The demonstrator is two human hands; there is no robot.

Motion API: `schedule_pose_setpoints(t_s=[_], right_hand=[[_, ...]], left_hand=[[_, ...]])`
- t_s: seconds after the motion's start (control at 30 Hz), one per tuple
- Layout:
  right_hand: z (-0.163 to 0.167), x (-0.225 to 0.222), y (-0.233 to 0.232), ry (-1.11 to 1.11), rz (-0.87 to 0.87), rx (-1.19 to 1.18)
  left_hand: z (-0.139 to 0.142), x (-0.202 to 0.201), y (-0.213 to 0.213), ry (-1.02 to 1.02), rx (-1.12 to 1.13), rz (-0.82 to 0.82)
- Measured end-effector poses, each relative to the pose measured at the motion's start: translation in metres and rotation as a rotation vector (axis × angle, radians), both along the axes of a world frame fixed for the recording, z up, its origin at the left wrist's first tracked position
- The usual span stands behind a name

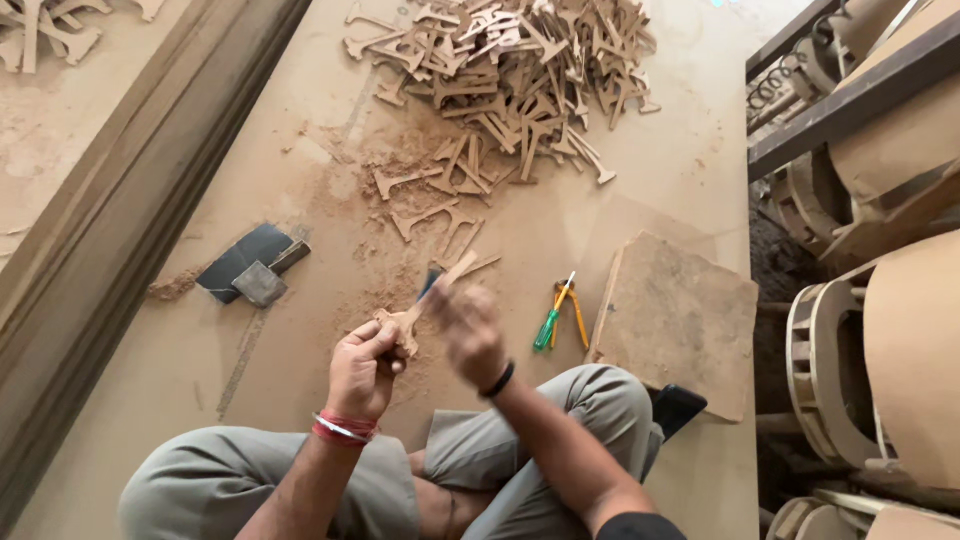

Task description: The person sits on the floor and sands small wooden pieces one by one using a sanding block. They pick up each piece from a pile, smooth the edges, and place the finished piece back onto the pile.

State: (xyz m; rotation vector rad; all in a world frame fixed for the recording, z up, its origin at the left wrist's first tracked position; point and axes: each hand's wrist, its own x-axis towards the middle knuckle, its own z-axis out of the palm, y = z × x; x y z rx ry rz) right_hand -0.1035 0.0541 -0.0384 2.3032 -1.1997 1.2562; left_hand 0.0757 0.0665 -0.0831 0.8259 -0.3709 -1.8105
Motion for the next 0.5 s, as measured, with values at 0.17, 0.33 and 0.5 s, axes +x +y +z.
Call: schedule_pose_setpoints(t_s=[0.17, 0.33, 0.5], right_hand=[[-0.002, -0.01, -0.013, 0.003, -0.129, -0.032], [-0.002, -0.006, -0.008, 0.084, -0.078, -0.03], [0.001, -0.006, -0.005, 0.109, -0.049, 0.004]], left_hand=[[0.004, 0.003, -0.003, 0.039, 0.044, -0.065], [-0.004, 0.001, -0.003, 0.241, 0.074, -0.184], [0.004, -0.004, -0.002, 0.127, 0.195, -0.165]])
